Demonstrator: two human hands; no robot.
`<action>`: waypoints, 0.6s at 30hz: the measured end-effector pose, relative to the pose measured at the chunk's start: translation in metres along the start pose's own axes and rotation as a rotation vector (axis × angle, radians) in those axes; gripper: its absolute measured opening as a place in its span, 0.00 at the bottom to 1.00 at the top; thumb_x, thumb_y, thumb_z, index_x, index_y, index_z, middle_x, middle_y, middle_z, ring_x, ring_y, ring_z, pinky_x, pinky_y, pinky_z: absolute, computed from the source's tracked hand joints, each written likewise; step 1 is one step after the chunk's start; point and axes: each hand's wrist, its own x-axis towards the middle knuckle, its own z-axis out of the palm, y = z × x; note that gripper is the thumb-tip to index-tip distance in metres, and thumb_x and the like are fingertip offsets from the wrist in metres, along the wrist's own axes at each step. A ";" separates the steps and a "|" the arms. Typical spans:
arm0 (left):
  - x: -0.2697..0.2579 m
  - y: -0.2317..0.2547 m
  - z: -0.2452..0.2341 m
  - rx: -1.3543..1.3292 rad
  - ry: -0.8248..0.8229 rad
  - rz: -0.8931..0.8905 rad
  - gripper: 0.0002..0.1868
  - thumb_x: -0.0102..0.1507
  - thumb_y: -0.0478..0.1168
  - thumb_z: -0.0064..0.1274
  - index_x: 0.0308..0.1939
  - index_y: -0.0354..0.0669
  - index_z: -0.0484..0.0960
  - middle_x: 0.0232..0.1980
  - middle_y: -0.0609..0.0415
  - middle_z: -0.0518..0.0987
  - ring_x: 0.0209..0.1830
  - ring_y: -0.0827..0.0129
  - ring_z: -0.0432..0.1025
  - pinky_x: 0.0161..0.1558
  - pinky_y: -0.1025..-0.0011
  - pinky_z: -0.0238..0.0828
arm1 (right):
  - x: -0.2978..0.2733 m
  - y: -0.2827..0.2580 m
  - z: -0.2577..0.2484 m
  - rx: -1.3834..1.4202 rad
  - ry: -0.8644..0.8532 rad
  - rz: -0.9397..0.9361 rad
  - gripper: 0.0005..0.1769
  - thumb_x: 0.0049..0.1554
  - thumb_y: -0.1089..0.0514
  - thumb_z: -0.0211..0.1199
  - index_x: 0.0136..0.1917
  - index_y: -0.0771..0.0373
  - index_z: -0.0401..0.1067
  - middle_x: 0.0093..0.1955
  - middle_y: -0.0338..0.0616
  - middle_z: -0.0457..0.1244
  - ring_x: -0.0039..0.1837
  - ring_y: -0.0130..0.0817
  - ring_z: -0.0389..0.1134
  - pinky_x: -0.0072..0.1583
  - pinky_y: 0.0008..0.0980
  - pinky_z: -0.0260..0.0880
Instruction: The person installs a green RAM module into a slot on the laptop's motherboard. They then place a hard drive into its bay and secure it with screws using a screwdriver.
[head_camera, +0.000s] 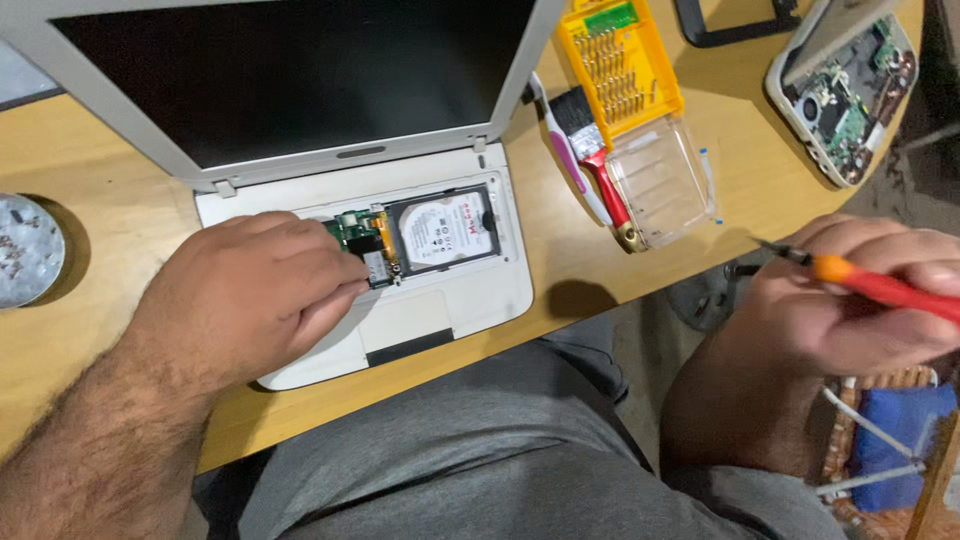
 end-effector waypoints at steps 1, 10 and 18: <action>0.000 0.000 0.001 -0.001 -0.002 0.009 0.01 0.65 0.42 0.58 0.38 0.55 0.83 0.36 0.62 0.79 0.37 0.61 0.73 0.35 0.62 0.71 | 0.003 0.004 -0.015 -0.007 0.005 -0.003 0.24 0.68 0.36 0.49 0.50 0.59 0.53 0.37 0.44 0.43 0.31 0.32 0.39 0.33 0.35 0.42; 0.000 0.003 -0.001 -0.008 -0.098 -0.102 0.04 0.63 0.47 0.58 0.36 0.57 0.84 0.38 0.65 0.82 0.39 0.63 0.75 0.37 0.63 0.72 | 0.015 -0.001 -0.029 0.119 0.073 0.132 0.24 0.60 0.37 0.46 0.34 0.56 0.49 0.33 0.41 0.42 0.33 0.34 0.40 0.37 0.35 0.44; 0.000 0.003 0.000 -0.026 -0.120 -0.148 0.05 0.62 0.48 0.58 0.32 0.58 0.84 0.36 0.67 0.82 0.39 0.64 0.75 0.35 0.64 0.70 | 0.016 0.008 -0.022 -0.001 -0.355 0.029 0.16 0.67 0.47 0.63 0.55 0.62 0.65 0.41 0.49 0.62 0.38 0.36 0.66 0.40 0.31 0.71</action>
